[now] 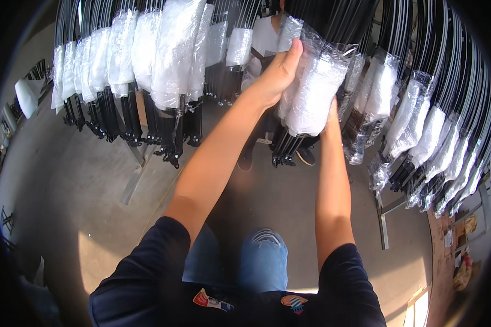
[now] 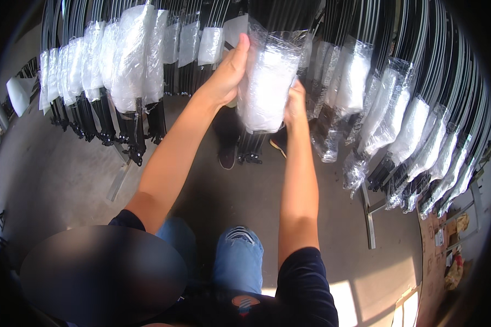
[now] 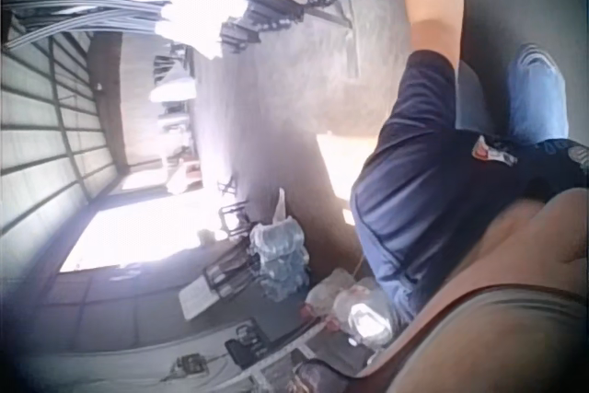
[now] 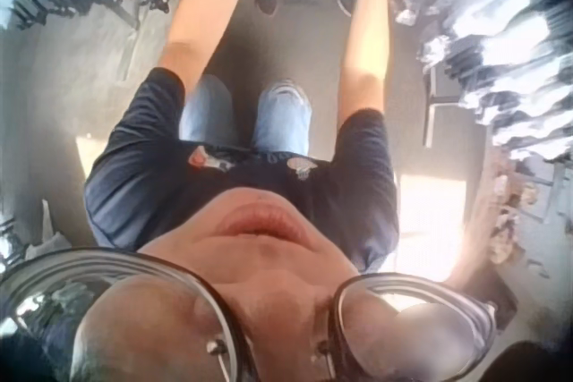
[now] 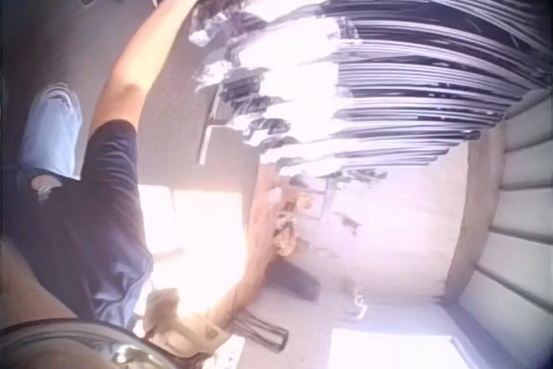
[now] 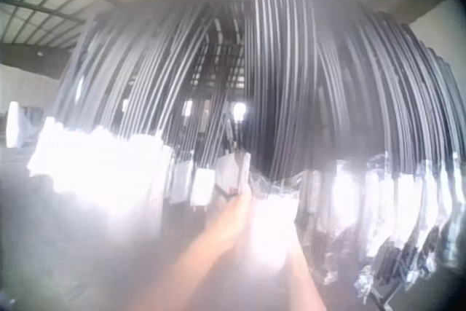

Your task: The person wraps clear plastic film around bundles of black metal poles using a roll of stretch wrap. They repeatedly pull film from the roll, encircle the pole bundles, and tear off the film to secure each bundle.

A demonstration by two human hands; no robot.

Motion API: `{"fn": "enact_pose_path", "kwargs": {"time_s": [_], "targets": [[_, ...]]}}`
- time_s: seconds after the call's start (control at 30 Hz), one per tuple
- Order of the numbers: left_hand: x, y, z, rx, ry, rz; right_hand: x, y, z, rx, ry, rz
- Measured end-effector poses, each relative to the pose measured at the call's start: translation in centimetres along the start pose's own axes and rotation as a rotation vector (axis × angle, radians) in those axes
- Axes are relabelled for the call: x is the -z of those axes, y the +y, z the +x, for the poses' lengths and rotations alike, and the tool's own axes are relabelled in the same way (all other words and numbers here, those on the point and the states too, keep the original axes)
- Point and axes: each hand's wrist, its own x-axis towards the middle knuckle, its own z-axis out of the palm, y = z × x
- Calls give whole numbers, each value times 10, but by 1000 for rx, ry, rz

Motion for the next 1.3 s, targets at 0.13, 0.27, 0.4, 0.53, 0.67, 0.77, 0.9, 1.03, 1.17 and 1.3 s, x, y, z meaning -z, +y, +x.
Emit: {"fn": "enact_pose_path", "kwargs": {"time_s": [0.13,0.27,0.4,0.53,0.67,0.77,0.9,1.03,1.17,1.3], "targets": [[-1,5,-3,9,12,282,-33,47,33,-223,-78,145],[21,29,-47,-699,295,1587,-25,66,30,-276,-54,157],[50,-30,-80,-273,298,615,-23,55,16,-256,-13,126],[71,-31,-73,-47,235,336,-35,34,-16,-170,92,74],[67,-38,-70,-103,315,403,-65,6,-85,45,0,163],[70,-48,-65,-124,358,417,-70,2,-88,362,-26,-598],[84,-46,-71,-10,395,66,-77,-9,-79,275,-78,-466],[83,-28,-112,-17,426,4,-70,-10,-76,272,-78,-403],[20,-18,-159,-75,391,242,-78,1,-94,390,96,-559],[-20,-28,-174,-161,465,741,-92,16,-179,365,-7,-530]]}}
